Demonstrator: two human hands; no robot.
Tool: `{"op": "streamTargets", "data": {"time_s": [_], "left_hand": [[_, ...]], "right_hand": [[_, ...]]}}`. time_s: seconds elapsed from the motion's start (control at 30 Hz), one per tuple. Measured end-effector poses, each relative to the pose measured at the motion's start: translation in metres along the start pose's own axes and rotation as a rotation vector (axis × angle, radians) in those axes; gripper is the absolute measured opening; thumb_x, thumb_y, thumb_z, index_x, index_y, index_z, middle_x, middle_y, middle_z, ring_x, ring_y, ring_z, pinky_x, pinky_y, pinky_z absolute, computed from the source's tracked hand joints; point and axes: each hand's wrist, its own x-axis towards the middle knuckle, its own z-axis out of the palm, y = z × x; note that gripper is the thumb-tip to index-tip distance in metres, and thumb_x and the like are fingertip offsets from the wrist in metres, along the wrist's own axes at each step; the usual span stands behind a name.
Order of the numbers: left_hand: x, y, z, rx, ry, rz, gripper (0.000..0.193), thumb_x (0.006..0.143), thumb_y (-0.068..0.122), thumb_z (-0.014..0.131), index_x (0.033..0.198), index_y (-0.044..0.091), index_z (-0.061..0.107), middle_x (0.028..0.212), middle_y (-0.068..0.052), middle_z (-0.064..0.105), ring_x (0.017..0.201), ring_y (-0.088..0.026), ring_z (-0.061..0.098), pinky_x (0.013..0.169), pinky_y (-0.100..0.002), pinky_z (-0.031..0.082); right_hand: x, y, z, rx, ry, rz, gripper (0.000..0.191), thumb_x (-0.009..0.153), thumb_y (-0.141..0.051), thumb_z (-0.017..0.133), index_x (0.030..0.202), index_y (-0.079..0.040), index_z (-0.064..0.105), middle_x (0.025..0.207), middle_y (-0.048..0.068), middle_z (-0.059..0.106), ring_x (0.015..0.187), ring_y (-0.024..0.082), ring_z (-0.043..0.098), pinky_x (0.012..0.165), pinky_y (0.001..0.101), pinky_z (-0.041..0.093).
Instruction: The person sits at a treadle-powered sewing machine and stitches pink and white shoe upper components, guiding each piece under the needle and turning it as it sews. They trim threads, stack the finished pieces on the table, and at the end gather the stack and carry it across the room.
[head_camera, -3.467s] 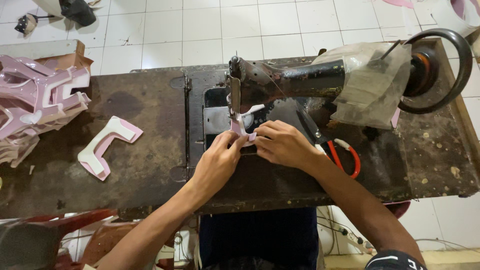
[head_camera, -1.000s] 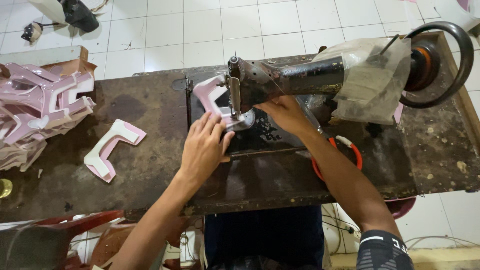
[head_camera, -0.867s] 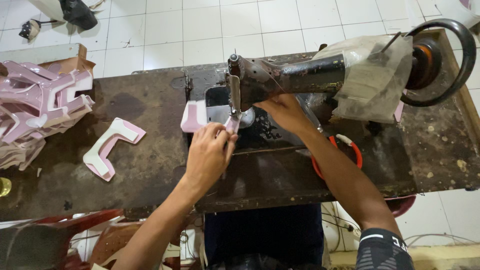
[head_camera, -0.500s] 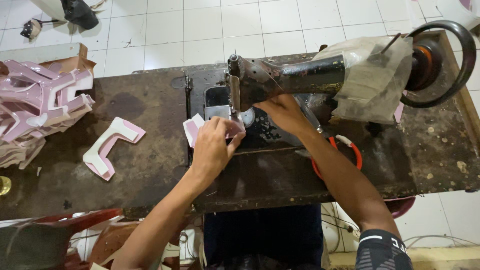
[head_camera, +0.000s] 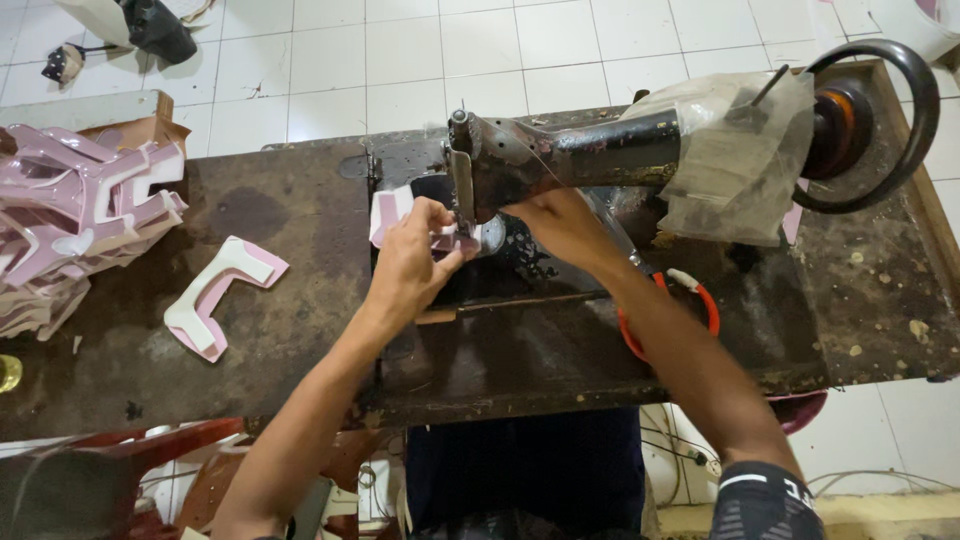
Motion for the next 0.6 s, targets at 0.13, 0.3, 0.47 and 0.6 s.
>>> {"op": "streamTargets", "data": {"time_s": [0.13,0.3,0.47,0.6], "left_hand": [[0.009,-0.016,-0.004,-0.062,-0.124,-0.005,0.042,0.082,0.007,0.084,0.107,0.001,0.05,0.097,-0.016,0.072,0.095,-0.026,0.075,0.082,-0.038,0.057],[0.017,-0.029,-0.004,-0.166,-0.197,-0.008,0.034,0.085,-0.002,0.076,0.107,0.001,0.049,0.099,-0.014,0.072,0.097,-0.024,0.076,0.081,-0.036,0.06],[0.013,-0.028,-0.001,-0.046,-0.094,0.084,0.032,0.088,0.006,0.079,0.103,0.001,0.051,0.097,-0.016,0.068,0.091,-0.034,0.07,0.079,-0.042,0.054],[0.01,-0.027,-0.001,0.034,-0.057,0.179,0.026,0.089,0.008,0.076,0.1,0.002,0.054,0.096,-0.015,0.068,0.099,-0.04,0.064,0.08,-0.046,0.05]], "right_hand": [[-0.037,-0.038,-0.021,-0.422,0.076,-0.347,0.026,0.103,-0.023,0.075,0.087,-0.002,0.073,0.077,0.012,0.076,0.068,0.017,0.074,0.066,0.0319,0.057],[-0.122,-0.048,-0.069,-0.334,0.597,-0.638,0.015,0.102,-0.007,0.07,0.116,-0.008,0.074,0.103,0.008,0.079,0.083,0.012,0.076,0.068,0.0286,0.061],[-0.132,-0.029,-0.163,-0.993,1.205,-0.611,0.015,0.111,-0.006,0.062,0.124,-0.004,0.069,0.116,0.019,0.071,0.107,0.032,0.072,0.089,0.0417,0.061],[-0.112,-0.007,-0.205,-1.062,1.064,-0.334,0.018,0.106,-0.004,0.065,0.122,-0.002,0.073,0.106,0.017,0.076,0.096,0.026,0.074,0.076,0.0324,0.06]]}}
